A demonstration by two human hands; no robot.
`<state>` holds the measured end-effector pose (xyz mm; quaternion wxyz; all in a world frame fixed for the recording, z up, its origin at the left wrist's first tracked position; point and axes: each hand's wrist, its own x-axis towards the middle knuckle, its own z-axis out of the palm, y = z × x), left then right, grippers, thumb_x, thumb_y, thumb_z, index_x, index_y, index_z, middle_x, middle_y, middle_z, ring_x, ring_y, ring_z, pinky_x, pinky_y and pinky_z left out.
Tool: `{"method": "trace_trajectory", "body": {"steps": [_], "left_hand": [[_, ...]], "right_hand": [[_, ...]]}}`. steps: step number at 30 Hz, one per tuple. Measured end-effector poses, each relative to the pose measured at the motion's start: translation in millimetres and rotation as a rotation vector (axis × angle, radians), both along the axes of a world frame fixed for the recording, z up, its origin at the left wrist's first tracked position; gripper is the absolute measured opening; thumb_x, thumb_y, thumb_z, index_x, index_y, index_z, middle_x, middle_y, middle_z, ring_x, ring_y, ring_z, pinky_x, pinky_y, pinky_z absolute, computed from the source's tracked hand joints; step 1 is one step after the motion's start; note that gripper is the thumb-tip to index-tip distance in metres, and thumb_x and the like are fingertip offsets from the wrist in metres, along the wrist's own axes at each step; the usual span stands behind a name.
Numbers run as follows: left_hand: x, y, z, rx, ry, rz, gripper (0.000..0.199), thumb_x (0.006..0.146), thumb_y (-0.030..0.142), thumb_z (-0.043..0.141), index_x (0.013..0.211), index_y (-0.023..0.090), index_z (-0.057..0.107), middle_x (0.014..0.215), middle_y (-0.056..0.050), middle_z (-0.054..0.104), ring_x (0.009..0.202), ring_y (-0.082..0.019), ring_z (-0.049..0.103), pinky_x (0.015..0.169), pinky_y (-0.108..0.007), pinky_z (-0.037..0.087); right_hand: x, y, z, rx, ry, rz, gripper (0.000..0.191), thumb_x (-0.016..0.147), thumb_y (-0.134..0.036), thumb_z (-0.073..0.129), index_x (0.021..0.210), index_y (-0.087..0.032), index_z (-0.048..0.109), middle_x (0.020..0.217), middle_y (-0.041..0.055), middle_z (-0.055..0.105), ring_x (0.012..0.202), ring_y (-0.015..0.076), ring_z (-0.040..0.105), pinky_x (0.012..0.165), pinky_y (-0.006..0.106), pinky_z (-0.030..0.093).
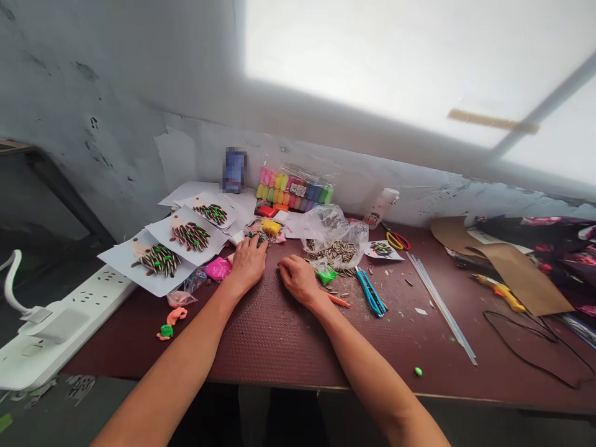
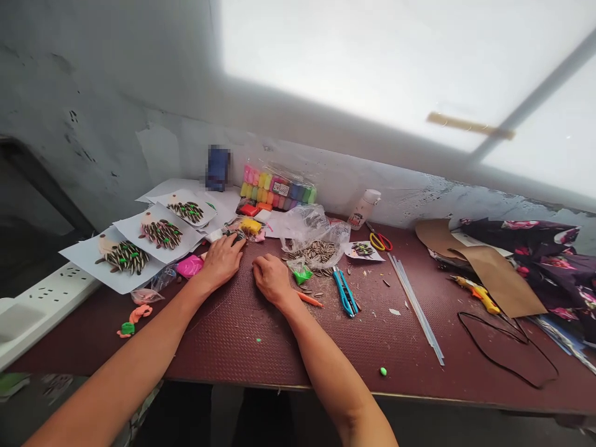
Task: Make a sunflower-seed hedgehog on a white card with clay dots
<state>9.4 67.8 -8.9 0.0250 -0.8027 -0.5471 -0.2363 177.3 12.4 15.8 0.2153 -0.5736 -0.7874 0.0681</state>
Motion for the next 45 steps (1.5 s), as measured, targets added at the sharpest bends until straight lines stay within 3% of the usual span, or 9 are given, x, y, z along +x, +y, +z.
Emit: {"method": "trace_trajectory", "body": {"steps": [5,12,14,20,25,29,32,39,45], "left_hand": [[0,0,3.6,-0.001,0.024,-0.042,0.041,0.092,0.014,0.045,0.125,0.016,0.069,0.134,-0.019,0.064,0.121,-0.033,0.06,0.105,-0.049,0.046],[0,-7,6.6,0.067,0.08,0.026,0.038,0.092,0.015,0.045,0.122,0.012,0.069,0.129,-0.022,0.065,0.133,-0.039,0.05,0.113,-0.062,0.033],[3,-8,7.5,0.092,0.07,-0.021,0.037,0.091,0.015,0.047,0.121,0.012,0.069,0.129,-0.021,0.065,0.135,-0.038,0.049,0.116,-0.059,0.032],[18,-11,1.1,0.026,0.035,-0.248,0.03,0.094,0.018,0.049,0.113,0.017,0.072,0.126,-0.016,0.068,0.126,-0.031,0.057,0.109,-0.05,0.045],[21,-12,-4.1,0.014,0.093,-0.253,0.029,0.096,0.023,0.05,0.115,0.015,0.071,0.127,-0.016,0.068,0.129,-0.032,0.056,0.11,-0.049,0.044],[19,-11,-3.4,-0.001,0.099,-0.254,0.029,0.096,0.024,0.052,0.117,0.016,0.07,0.129,-0.015,0.067,0.13,-0.032,0.054,0.11,-0.047,0.043],[19,-10,-2.7,-0.023,0.086,-0.251,0.028,0.096,0.025,0.053,0.118,0.017,0.069,0.13,-0.014,0.067,0.13,-0.031,0.054,0.109,-0.047,0.042],[20,-10,-1.0,-0.023,0.098,-0.258,0.029,0.096,0.025,0.053,0.117,0.014,0.069,0.129,-0.016,0.067,0.127,-0.032,0.055,0.108,-0.047,0.042],[19,-10,0.9,-0.027,0.09,-0.271,0.027,0.096,0.025,0.053,0.115,0.015,0.07,0.127,-0.016,0.068,0.126,-0.032,0.056,0.108,-0.047,0.043]], "right_hand": [[-4,-6,3.1,-0.003,-0.102,0.024,0.026,0.1,-0.022,0.048,0.094,-0.02,0.073,0.089,0.0068,0.064,0.083,0.0181,0.057,0.074,0.027,0.039],[-7,-5,-3.6,0.01,-0.138,-0.027,0.026,0.102,-0.023,0.046,0.105,-0.017,0.071,0.109,0.0122,0.065,0.099,0.0222,0.056,0.086,0.031,0.042],[-3,-2,-4.7,0.017,-0.142,-0.028,0.027,0.102,-0.023,0.046,0.109,-0.016,0.071,0.114,0.0133,0.066,0.103,0.0231,0.057,0.091,0.033,0.043],[3,13,-3.6,-0.032,-0.184,-0.074,0.035,0.102,-0.019,0.04,0.125,-0.01,0.064,0.138,0.0166,0.062,0.121,0.0249,0.057,0.105,0.036,0.042],[2,31,3.4,-0.069,-0.287,-0.105,0.04,0.103,-0.02,0.035,0.129,-0.007,0.062,0.142,0.0195,0.058,0.127,0.0264,0.055,0.11,0.039,0.041],[6,44,13.0,-0.125,-0.379,-0.236,0.04,0.1,-0.019,0.038,0.127,-0.004,0.063,0.15,0.0252,0.048,0.124,0.0297,0.058,0.105,0.04,0.044],[10,50,17.0,-0.159,-0.425,-0.265,0.039,0.098,-0.018,0.04,0.126,-0.005,0.065,0.154,0.0244,0.043,0.126,0.0303,0.056,0.106,0.041,0.043],[14,58,15.0,-0.15,-0.449,-0.202,0.039,0.101,-0.02,0.036,0.124,-0.008,0.065,0.145,0.0203,0.054,0.127,0.0278,0.053,0.106,0.039,0.04],[19,59,14.7,-0.106,-0.331,-0.268,0.04,0.103,-0.021,0.033,0.128,-0.01,0.063,0.137,0.0165,0.06,0.117,0.026,0.058,0.1,0.035,0.043]]}}
